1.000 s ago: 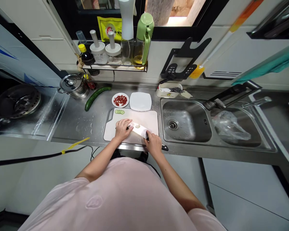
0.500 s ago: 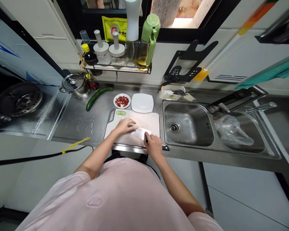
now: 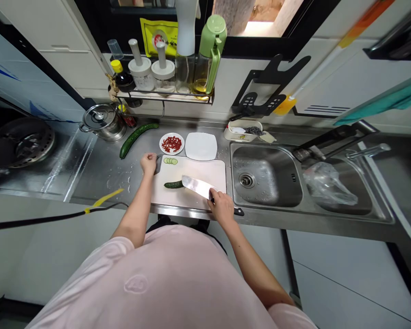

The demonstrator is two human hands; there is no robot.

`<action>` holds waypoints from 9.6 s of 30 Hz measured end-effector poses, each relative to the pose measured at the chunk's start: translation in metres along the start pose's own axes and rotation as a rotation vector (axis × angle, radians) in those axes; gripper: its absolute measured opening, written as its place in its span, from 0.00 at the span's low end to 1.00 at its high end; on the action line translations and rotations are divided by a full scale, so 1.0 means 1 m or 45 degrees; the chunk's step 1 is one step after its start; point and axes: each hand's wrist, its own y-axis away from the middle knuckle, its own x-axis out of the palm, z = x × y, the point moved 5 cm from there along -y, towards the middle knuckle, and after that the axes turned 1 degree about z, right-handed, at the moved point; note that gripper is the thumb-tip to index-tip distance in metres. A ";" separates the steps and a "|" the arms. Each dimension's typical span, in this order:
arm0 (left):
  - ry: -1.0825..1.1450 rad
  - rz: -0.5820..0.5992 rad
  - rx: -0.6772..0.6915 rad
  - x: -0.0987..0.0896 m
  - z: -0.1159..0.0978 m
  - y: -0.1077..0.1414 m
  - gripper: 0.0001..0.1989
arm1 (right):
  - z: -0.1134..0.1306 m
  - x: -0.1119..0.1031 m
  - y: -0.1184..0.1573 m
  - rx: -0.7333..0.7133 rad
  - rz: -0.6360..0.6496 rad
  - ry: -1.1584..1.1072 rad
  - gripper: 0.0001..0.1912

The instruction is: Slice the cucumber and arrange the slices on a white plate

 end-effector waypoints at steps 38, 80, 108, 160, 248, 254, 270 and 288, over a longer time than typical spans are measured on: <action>-0.303 0.380 1.027 0.029 -0.016 0.159 0.12 | 0.030 0.014 -0.011 0.125 0.426 -0.228 0.17; -0.486 0.398 1.063 0.039 -0.007 0.165 0.11 | 0.041 0.010 0.007 -0.038 0.573 -0.131 0.12; -0.482 0.381 1.088 0.040 -0.007 0.165 0.11 | 0.060 0.010 -0.022 -0.057 0.510 -0.142 0.11; -0.512 0.285 1.183 0.040 -0.008 0.166 0.11 | 0.076 0.025 -0.039 -0.031 0.503 -0.159 0.13; -0.522 0.311 1.123 0.039 -0.010 0.167 0.12 | 0.074 0.042 -0.031 0.022 0.491 -0.157 0.11; -0.530 0.301 1.137 0.038 -0.011 0.168 0.11 | 0.082 0.037 -0.042 0.020 0.483 -0.142 0.12; -0.481 0.277 1.139 0.037 -0.012 0.169 0.11 | 0.056 0.048 0.003 0.042 0.526 -0.114 0.10; -0.496 0.290 1.123 0.038 -0.010 0.167 0.11 | 0.080 0.031 -0.039 0.027 0.467 -0.158 0.13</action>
